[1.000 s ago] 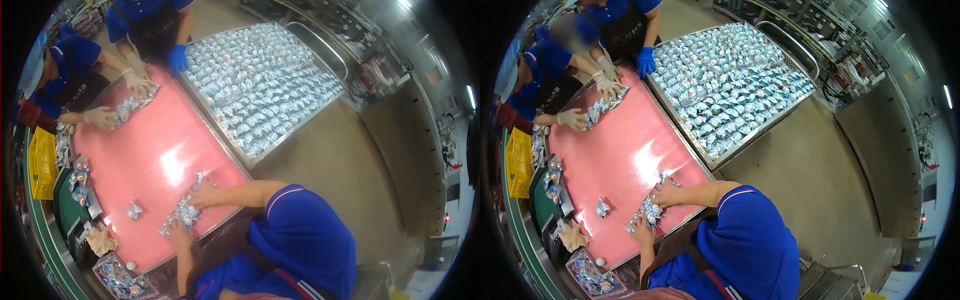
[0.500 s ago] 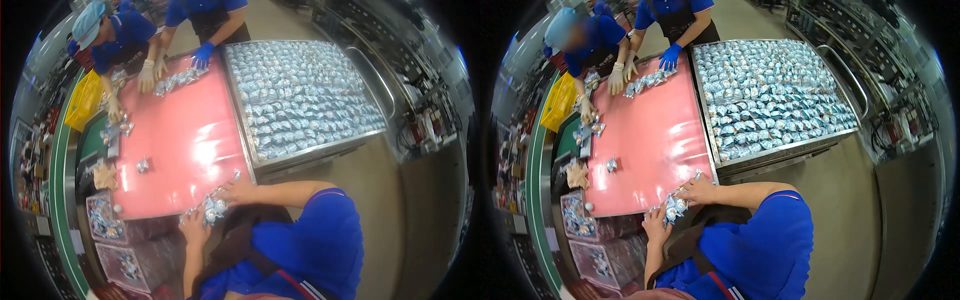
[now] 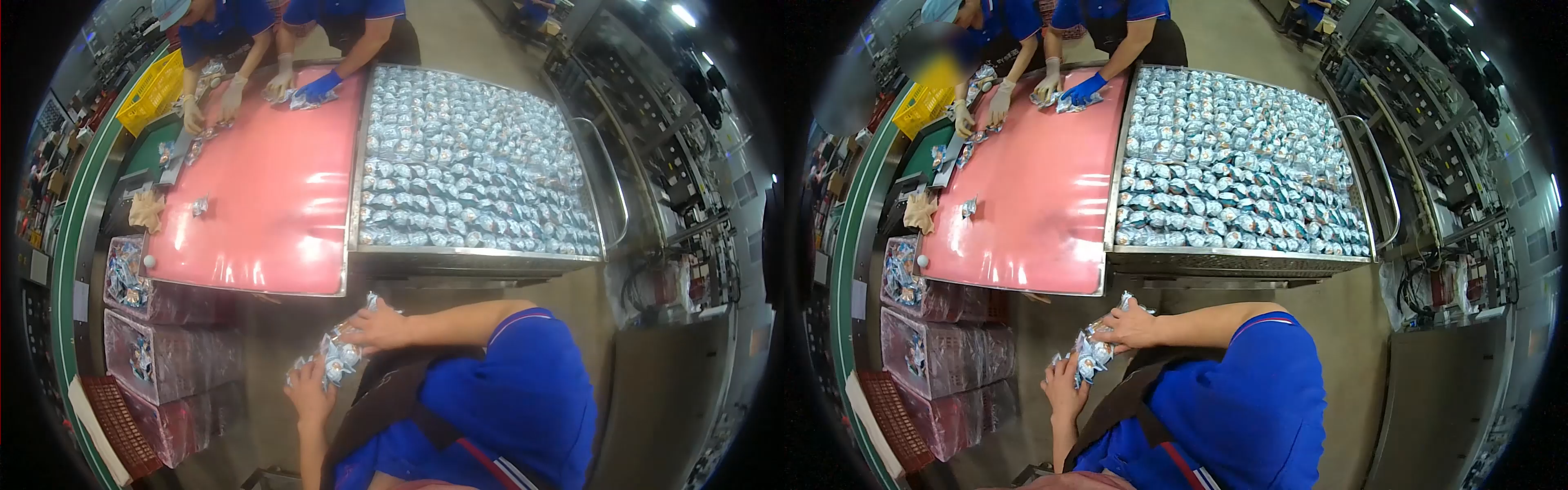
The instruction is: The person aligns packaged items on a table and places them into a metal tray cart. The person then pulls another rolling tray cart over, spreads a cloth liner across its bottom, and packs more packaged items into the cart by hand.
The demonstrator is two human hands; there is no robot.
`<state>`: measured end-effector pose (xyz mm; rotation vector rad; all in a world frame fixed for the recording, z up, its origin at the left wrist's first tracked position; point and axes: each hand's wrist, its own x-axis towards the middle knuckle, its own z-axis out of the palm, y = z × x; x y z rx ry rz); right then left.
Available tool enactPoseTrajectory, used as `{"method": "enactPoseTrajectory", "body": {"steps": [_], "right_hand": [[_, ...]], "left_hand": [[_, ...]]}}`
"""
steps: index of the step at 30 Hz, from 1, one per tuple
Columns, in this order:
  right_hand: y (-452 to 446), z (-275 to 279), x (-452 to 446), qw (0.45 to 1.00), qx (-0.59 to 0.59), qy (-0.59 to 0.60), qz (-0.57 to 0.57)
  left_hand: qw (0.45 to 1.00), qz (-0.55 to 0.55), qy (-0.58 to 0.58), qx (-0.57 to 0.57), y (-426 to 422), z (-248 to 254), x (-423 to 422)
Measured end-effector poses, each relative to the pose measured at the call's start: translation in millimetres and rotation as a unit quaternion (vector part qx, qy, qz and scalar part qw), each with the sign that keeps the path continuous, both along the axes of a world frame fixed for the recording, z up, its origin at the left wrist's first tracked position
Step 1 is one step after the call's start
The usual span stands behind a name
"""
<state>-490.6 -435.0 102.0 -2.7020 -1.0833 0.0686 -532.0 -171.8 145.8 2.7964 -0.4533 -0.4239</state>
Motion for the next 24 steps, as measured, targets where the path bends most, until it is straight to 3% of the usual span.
{"method": "enactPoseTrajectory", "body": {"steps": [6, 12, 13, 14, 18, 24], "right_hand": [[-109.5, 14.7, 4.8, 0.997, 0.023, -0.043, -0.056], [-362.3, 7.3, -30.6, 0.961, 0.024, -0.106, -0.253], [-407.7, 5.2, -44.6, 0.948, 0.013, -0.099, -0.301], [-449.6, 8.3, -63.5, 0.933, 0.003, -0.099, -0.345], [-607.7, 24.9, -131.1, 0.884, -0.036, -0.133, -0.447], [-747.5, 7.2, -160.7, 0.856, -0.101, -0.153, -0.484]], "left_hand": [[0.991, -0.066, -0.106, 0.037, -112.9, 28.3, 25.1], [0.954, -0.25, -0.167, 0.004, -377.7, 39.6, 79.0], [0.938, -0.284, -0.198, -0.017, -430.5, 34.7, 83.5], [0.941, -0.299, -0.145, -0.056, -480.3, 25.7, 88.2], [0.897, -0.409, -0.141, -0.089, -665.0, 20.3, 78.6], [0.886, -0.423, -0.153, -0.113, -823.1, -46.2, 59.7]]}}
